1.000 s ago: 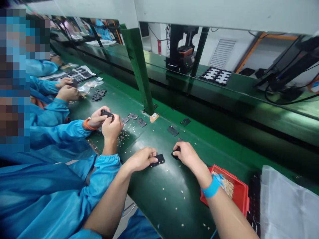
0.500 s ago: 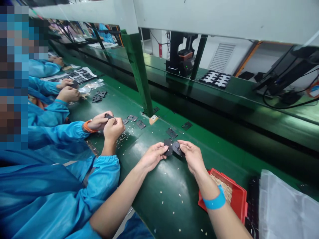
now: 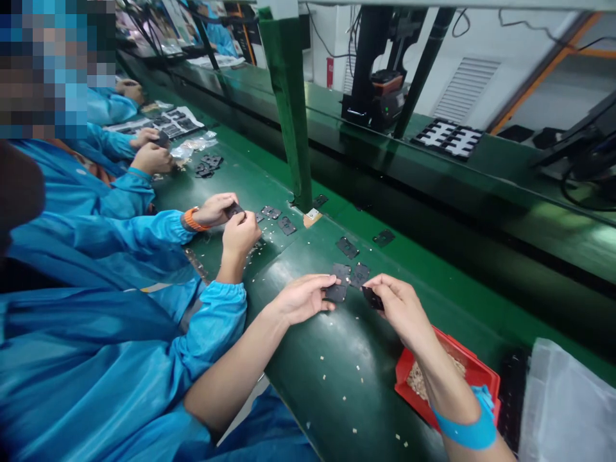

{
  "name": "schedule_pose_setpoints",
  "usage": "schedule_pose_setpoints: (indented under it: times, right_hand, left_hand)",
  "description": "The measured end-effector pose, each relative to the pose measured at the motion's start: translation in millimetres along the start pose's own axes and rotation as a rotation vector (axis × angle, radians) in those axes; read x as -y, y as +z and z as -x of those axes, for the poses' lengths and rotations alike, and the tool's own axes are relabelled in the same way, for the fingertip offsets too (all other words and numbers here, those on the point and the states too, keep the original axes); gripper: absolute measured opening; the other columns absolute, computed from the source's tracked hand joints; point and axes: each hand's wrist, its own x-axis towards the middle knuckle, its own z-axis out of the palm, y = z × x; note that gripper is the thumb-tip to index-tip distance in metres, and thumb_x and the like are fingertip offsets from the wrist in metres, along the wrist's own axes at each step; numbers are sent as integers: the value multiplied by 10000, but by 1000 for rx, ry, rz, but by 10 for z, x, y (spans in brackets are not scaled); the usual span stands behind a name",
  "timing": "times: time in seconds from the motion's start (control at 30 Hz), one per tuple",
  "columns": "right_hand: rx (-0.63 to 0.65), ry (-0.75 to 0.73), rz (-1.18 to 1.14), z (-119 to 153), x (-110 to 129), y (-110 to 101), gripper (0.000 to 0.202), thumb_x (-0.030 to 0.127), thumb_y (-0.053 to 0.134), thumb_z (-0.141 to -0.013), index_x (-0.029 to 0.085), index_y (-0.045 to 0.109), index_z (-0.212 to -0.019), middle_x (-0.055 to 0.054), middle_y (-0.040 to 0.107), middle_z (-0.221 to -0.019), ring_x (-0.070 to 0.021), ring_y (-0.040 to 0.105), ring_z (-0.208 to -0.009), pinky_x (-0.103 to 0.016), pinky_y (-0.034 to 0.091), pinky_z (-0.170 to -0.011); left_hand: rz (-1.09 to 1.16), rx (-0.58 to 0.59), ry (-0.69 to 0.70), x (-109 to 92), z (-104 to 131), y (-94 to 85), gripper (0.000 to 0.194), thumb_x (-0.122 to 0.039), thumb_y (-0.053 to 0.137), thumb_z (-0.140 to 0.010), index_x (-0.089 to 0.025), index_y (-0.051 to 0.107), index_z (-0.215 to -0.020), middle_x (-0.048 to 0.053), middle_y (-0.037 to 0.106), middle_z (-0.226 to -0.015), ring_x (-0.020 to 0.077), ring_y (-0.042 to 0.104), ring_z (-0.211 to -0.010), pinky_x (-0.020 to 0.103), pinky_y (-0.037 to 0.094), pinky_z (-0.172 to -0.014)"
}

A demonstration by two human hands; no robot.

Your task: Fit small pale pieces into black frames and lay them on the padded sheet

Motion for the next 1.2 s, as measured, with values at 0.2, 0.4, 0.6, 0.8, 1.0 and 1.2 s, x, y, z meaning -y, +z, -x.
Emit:
schedule_pose_setpoints:
  times: [0.2,0.4,0.6,0.8,1.0,1.2]
  right_hand:
    - [134,-56,85,130,165,110,502,663,674,-879,210,621,-670,38,503,-586,-121,417,-541,-260,339,-515]
    - [247,-90,141,254,275,158,483,629,588,-931,210,709,-722,-13,652,-663,-163,512,-608,-286,380,-582]
    - [182,-162,209,474,315,154,491,603,594,-932,207,627,-644,10,519,-616,-145,431,-607,-273,343,-575]
    - [152,-194,212,591,370,170,484,569,605,-950,207,621,-627,-13,559,-659,-163,471,-648,-280,371,-596]
    - [142,-165,209,667,447,197,506,581,617,-938,216,577,-589,-12,539,-624,-157,451,-611,-281,359,-558]
    - [199,-99,171,699,529,249,478,548,594,-942,219,583,-596,-17,599,-606,-151,479,-571,-283,368,-544]
  left_hand:
    - [-50,107,-35,20,110,110,469,-463,968,-704,-78,771,-885,58,710,-732,96,608,-570,200,416,-490]
    - [-90,163,21,24,348,138,551,-599,912,-753,-79,741,-818,61,714,-691,103,644,-572,191,461,-519]
    - [-67,331,-52,41,641,56,482,-549,880,-825,-93,757,-920,156,816,-899,210,812,-826,240,613,-729]
    - [-182,256,-12,112,724,70,451,-507,921,-781,-126,690,-848,121,815,-820,249,837,-835,221,619,-662]
    - [-318,180,50,109,782,162,486,-570,868,-802,-143,640,-852,105,801,-773,281,836,-829,241,612,-603]
    - [-415,163,74,59,804,211,401,-451,855,-831,-163,582,-772,93,784,-681,192,785,-646,199,548,-553]
